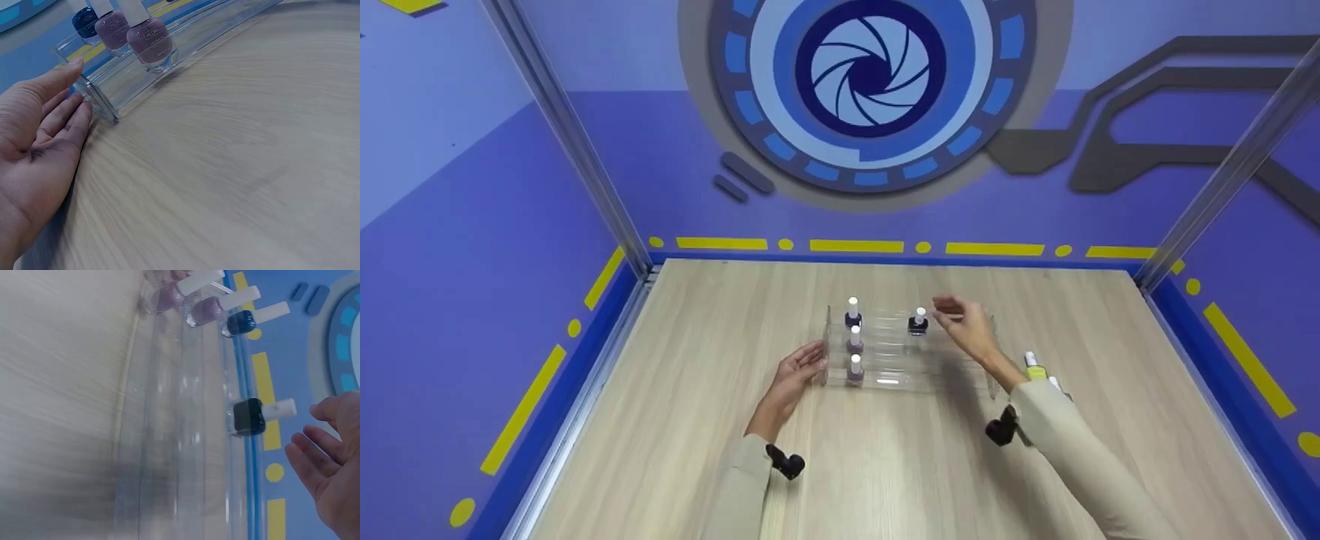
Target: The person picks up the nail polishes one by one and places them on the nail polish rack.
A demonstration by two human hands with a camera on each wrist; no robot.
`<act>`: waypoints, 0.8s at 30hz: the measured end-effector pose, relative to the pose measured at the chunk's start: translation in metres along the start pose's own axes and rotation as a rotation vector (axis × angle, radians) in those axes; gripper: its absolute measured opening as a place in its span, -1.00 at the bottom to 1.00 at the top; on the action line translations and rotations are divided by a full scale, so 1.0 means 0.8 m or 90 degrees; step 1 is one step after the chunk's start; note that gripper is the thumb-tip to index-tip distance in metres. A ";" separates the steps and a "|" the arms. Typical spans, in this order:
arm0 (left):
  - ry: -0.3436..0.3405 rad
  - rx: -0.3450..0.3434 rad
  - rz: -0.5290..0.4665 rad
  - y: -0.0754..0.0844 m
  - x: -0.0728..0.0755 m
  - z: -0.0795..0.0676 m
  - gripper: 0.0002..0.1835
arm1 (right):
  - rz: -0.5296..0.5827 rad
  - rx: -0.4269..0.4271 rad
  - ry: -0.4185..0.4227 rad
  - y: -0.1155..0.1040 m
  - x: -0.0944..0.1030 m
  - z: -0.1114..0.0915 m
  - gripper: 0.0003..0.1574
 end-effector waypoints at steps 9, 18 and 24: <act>0.005 0.007 0.004 -0.003 0.004 -0.004 -0.36 | -0.054 -0.008 0.058 0.029 0.076 -0.023 -0.76; 0.010 0.004 -0.012 0.000 0.002 -0.002 -0.38 | -0.104 -0.031 0.071 0.071 0.140 -0.051 -0.77; 0.002 -0.002 -0.003 0.001 -0.001 0.000 -0.37 | -0.148 -0.080 0.052 0.106 0.169 -0.077 -0.75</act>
Point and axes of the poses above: each hand's wrist, its own z-axis towards the middle knuckle, its own x-axis out of the back of the hand, y = z × x, the point moved 6 cm from there along z, towards the middle knuckle, and after that the axes turned 8 degrees about -x, right-handed, at the moved point
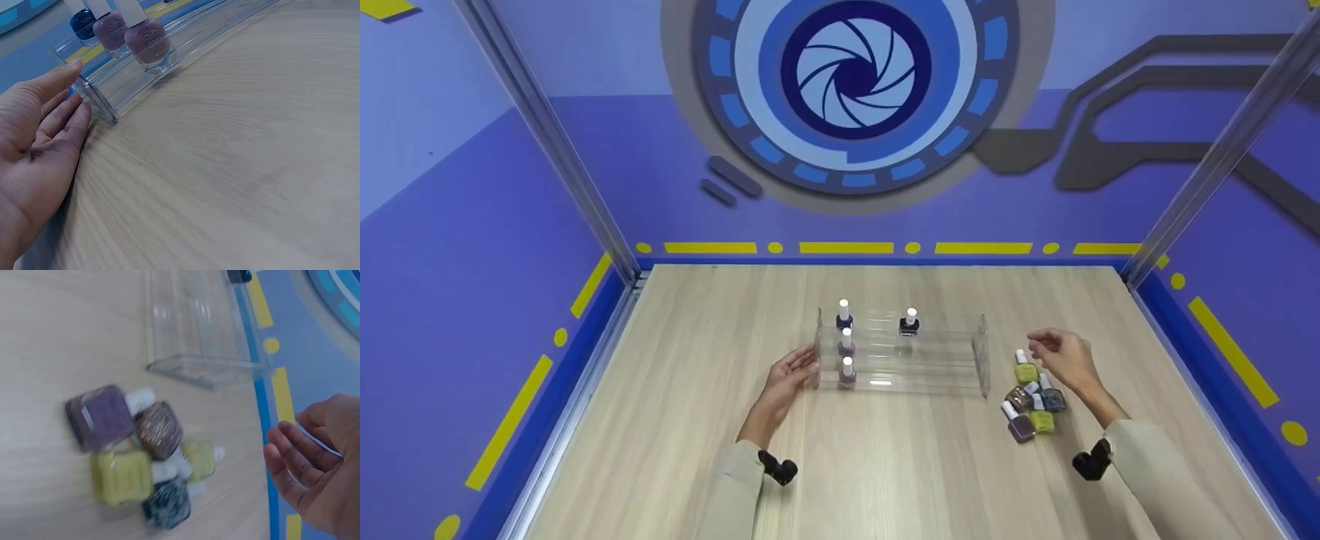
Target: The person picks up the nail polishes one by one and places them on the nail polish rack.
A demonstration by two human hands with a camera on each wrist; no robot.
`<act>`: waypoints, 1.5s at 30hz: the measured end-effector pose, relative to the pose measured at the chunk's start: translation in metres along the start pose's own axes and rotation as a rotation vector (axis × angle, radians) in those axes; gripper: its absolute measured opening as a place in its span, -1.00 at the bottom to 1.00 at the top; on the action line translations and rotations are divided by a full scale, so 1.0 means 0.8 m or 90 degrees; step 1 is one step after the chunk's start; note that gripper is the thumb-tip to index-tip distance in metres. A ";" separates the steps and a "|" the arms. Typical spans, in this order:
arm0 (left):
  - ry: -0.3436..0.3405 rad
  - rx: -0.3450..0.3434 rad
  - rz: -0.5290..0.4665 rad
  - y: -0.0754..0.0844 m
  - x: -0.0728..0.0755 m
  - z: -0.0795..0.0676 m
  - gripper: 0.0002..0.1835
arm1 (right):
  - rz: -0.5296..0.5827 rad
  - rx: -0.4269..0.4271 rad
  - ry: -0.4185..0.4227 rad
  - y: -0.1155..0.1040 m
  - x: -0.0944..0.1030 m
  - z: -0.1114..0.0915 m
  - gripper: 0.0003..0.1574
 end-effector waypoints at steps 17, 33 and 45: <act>-0.008 -0.012 -0.002 0.002 0.002 0.003 -0.38 | -0.113 -0.158 -0.050 0.098 -0.002 -0.022 -0.65; -0.006 0.004 0.014 -0.001 -0.001 0.000 -0.36 | -0.149 -0.199 -0.098 0.105 -0.015 -0.024 -0.60; 0.004 0.016 0.016 0.000 -0.001 -0.001 -0.37 | -0.130 -0.225 -0.079 0.109 -0.013 -0.024 -0.57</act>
Point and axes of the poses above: each hand's wrist, its own z-axis towards the middle knuckle, its own x-axis out of the back of the hand, y = z × x, the point moved 6 cm from there along z, towards the middle knuckle, and after that the axes turned 8 degrees about -x, right-handed, at the moved point
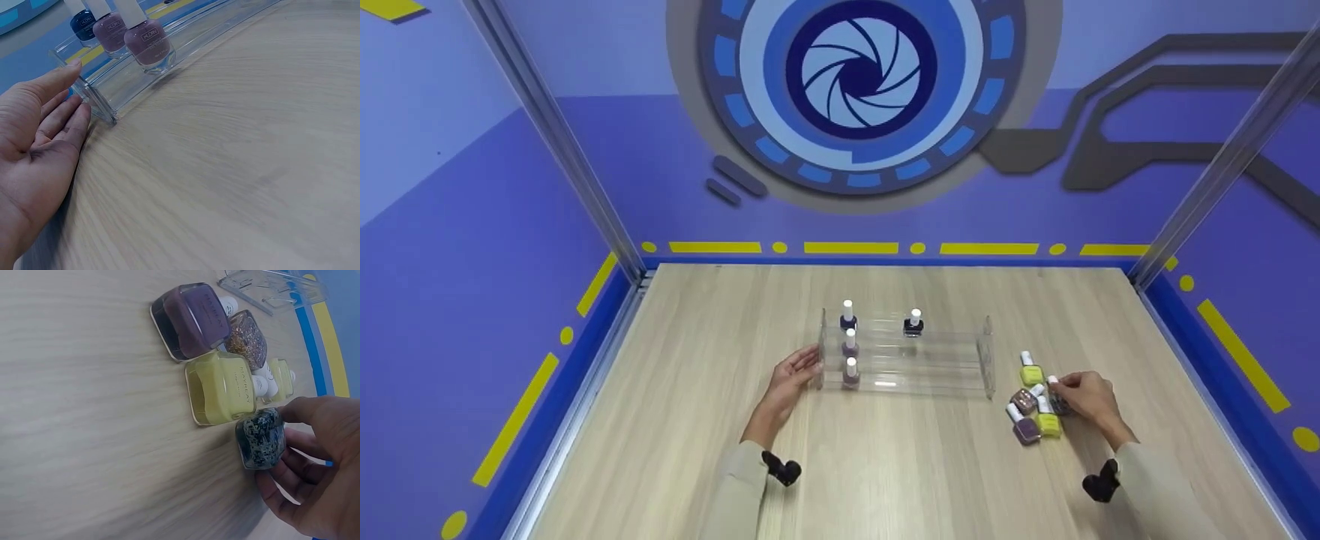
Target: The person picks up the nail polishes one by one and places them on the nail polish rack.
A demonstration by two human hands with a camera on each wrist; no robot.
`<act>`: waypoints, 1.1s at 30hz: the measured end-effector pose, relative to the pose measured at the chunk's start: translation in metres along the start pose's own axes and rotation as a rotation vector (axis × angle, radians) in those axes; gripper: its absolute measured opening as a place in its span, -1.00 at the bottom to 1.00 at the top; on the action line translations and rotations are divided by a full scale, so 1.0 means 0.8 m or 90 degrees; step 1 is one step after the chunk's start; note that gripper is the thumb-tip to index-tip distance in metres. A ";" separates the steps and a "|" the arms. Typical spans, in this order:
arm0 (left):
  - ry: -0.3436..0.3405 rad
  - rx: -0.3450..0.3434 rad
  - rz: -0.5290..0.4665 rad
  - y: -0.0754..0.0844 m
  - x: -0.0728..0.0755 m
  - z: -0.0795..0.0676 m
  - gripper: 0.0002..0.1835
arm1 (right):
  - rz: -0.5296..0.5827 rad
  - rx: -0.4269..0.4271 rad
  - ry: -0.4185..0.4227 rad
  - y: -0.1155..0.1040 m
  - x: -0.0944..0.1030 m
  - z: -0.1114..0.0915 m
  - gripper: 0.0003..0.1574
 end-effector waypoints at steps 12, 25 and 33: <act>0.007 -0.002 0.008 -0.001 0.001 0.003 -0.38 | 0.046 0.005 0.063 0.004 0.008 0.002 -0.52; -0.018 -0.021 -0.007 0.000 0.000 -0.001 -0.33 | 0.100 0.089 0.123 -0.003 0.017 -0.007 -0.61; -0.014 -0.019 -0.011 0.001 -0.001 0.001 -0.35 | 0.148 0.112 0.188 -0.010 0.032 -0.005 -0.62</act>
Point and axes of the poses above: each hand's wrist, its own z-axis towards the middle knuckle, its own x-axis out of the back of the hand, y = z × x, the point moved 6 cm from there along z, towards the middle knuckle, and after that the axes turned 8 degrees about -x, right-handed, at the moved point
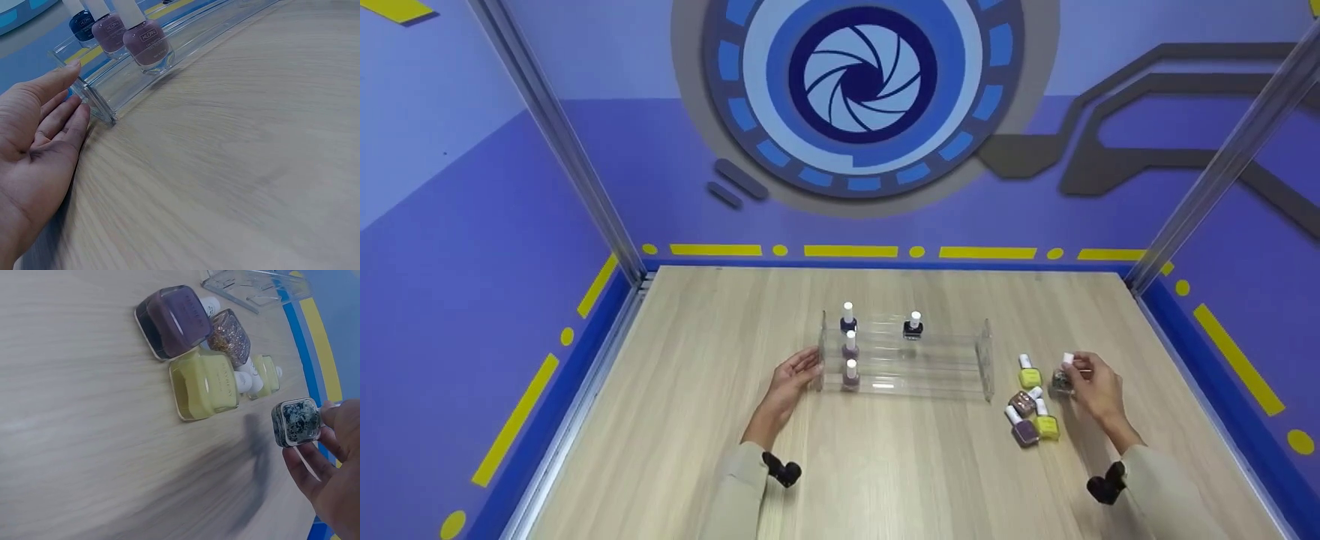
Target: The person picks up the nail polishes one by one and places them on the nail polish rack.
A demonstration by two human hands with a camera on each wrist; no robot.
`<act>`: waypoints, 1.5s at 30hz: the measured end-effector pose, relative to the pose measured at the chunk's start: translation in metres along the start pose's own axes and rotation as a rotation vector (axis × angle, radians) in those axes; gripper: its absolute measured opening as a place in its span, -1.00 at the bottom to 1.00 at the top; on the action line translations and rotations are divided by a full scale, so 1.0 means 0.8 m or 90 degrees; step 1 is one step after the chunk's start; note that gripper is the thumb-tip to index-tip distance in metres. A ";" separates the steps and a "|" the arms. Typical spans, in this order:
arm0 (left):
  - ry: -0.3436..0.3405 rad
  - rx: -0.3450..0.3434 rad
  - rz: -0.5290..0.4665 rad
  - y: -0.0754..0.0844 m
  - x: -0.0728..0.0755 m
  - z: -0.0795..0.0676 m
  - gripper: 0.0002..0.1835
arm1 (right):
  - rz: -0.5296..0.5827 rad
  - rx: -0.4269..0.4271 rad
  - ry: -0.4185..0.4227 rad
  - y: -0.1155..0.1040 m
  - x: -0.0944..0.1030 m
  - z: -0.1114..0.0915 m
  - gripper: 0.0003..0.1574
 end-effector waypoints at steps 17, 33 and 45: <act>0.003 0.008 0.006 0.000 0.001 -0.002 -0.36 | 0.054 0.041 0.035 -0.050 -0.008 0.000 -0.67; 0.011 0.010 0.016 -0.002 0.000 -0.003 -0.34 | 0.099 0.069 0.017 -0.098 -0.042 -0.002 -0.72; 0.015 0.005 0.006 -0.002 0.004 -0.001 -0.37 | 0.152 0.085 -0.029 -0.138 -0.075 -0.002 -0.71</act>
Point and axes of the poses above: each hand's wrist, its own z-axis towards the middle knuckle, its own x-axis out of the back of the hand, y = z × x, the point moved 6 cm from there along z, towards the middle knuckle, and after that the axes turned 8 degrees about -x, right-handed, at the moved point
